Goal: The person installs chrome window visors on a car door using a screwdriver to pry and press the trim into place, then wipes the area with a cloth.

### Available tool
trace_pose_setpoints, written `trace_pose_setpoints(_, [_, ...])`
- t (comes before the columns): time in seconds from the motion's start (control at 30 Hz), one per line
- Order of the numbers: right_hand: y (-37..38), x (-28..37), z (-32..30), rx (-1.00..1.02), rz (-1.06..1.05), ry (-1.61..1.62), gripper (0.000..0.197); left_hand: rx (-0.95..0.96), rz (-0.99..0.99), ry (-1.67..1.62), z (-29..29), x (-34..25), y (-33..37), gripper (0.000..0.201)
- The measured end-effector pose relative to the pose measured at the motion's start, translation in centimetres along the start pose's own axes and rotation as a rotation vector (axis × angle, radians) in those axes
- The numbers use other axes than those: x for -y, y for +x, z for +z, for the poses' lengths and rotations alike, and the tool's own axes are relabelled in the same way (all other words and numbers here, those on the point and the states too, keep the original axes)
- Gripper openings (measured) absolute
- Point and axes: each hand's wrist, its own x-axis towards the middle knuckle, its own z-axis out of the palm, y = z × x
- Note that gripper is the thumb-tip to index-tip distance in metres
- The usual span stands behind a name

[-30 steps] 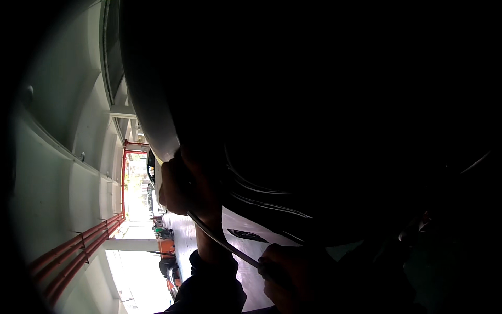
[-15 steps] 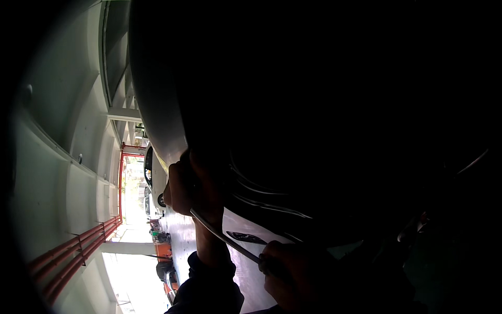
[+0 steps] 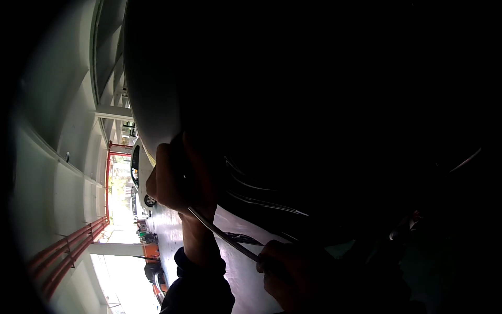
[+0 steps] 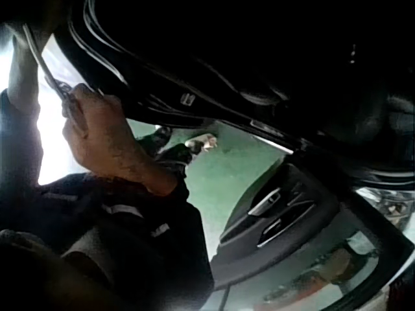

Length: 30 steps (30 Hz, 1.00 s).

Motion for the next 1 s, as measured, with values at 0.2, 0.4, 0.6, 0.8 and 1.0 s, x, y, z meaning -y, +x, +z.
trace_pose_setpoints(0.2, [0.0, -2.4, 1.3, -0.107, -0.164, 0.181, 0.02, -0.01, -0.047, -0.086, -0.1, 0.6, -0.7, 0.033])
trace_pose_setpoints(0.4, [-1.6, 0.4, 1.8, -0.145, -0.055, 0.071, 0.022, -0.058, -0.013, -0.032, 0.2, 1.1, -0.2, 0.039])
trace_pose_setpoints(0.6, [-0.5, 0.2, 2.5, -0.181, -0.239, -0.028, 0.018, -0.065, 0.019, -0.07, -0.1, 1.4, 0.7, 0.039])
trace_pose_setpoints(0.8, [-2.0, 1.7, 2.6, -0.147, -0.187, -0.074, 0.016, -0.074, 0.008, -0.045, -0.2, 1.3, 1.4, 0.039])
trace_pose_setpoints(1.0, [-2.8, 1.2, 2.8, -0.234, -0.279, -0.032, 0.014, -0.121, -0.087, -0.04, 0.0, 0.6, 0.0, 0.039])
